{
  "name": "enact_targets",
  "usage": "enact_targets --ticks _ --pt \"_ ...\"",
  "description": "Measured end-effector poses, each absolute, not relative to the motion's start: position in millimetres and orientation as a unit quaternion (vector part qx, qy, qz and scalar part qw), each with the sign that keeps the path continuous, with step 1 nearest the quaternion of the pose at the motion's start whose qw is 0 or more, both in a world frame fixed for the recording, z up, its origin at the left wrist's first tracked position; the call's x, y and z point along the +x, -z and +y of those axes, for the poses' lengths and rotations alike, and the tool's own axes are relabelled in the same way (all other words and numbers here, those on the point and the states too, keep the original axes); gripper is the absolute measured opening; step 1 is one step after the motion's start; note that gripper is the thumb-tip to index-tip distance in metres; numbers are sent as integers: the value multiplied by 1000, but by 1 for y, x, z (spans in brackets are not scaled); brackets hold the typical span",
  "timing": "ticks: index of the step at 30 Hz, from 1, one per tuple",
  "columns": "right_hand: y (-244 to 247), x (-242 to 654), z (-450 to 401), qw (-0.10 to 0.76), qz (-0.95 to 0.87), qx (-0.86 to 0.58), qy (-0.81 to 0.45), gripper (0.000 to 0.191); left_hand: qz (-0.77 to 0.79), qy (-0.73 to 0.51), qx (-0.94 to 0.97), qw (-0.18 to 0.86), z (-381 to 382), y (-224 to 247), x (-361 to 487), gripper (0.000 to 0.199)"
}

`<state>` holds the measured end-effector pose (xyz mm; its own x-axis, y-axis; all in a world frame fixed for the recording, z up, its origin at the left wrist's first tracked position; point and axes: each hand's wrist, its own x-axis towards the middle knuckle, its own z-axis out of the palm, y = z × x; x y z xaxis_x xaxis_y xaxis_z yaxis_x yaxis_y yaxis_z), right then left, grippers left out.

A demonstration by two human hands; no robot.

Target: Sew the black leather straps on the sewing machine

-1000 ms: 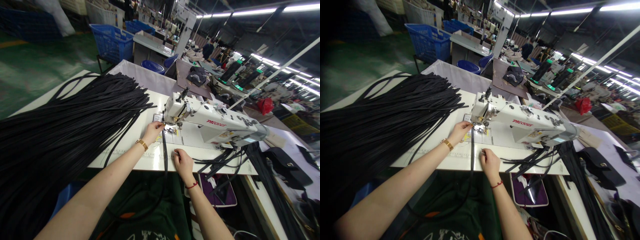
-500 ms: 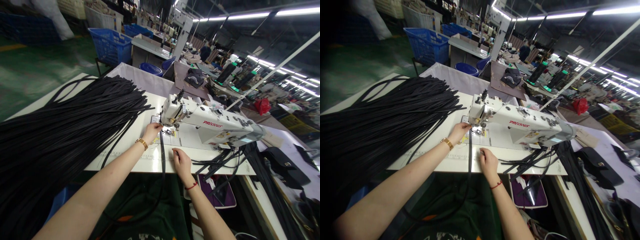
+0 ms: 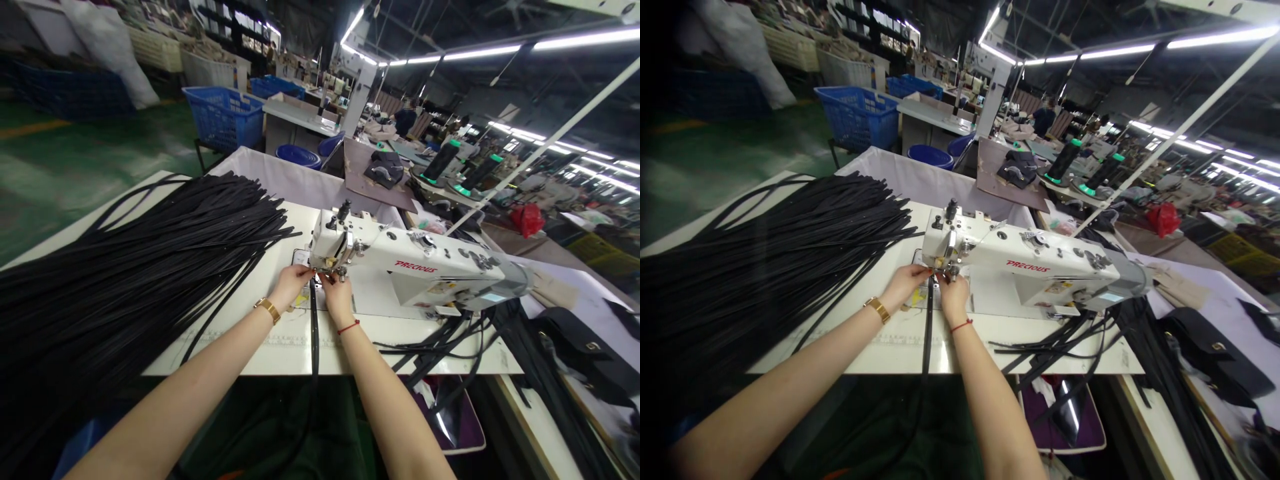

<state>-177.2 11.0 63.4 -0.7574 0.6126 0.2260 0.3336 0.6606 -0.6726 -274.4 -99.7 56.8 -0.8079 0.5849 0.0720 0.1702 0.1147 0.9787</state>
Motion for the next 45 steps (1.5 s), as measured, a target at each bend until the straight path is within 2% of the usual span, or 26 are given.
enact_targets --ticks 8,14,19,24,26,28,30,32,34,36,45 --pt "-99 -116 -14 215 -870 -204 -395 16 734 -588 326 99 -142 -90 -251 24" --pt "-140 -56 -54 199 -849 -143 -467 13 638 -457 615 77 -191 -124 -200 26" --pt "-151 -26 -66 197 -823 -163 -507 16 642 -451 606 135 -203 -135 -178 14" --pt "-148 -17 -62 189 -834 -148 -498 16 625 -473 601 154 -208 -140 -171 17" --pt "-144 -23 -57 178 -848 -136 -480 16 635 -478 587 156 -213 -139 -166 15" --pt "-139 -37 -50 162 -876 -115 -440 30 647 -471 579 156 -218 -136 -160 14" --pt "-134 -58 -44 134 -917 -84 -365 46 655 -461 580 148 -223 -132 -156 13" --pt "-129 -81 -39 86 -962 -63 -251 52 661 -452 584 135 -226 -128 -154 13" --pt "-125 -101 -33 39 -986 -65 -149 50 669 -441 586 120 -227 -122 -158 14" --pt "-121 -113 -24 18 -992 -78 -98 41 682 -429 584 103 -225 -114 -170 16" --pt "-109 -138 22 5 -992 -125 -32 33 740 -350 571 65 -159 -89 -265 24"
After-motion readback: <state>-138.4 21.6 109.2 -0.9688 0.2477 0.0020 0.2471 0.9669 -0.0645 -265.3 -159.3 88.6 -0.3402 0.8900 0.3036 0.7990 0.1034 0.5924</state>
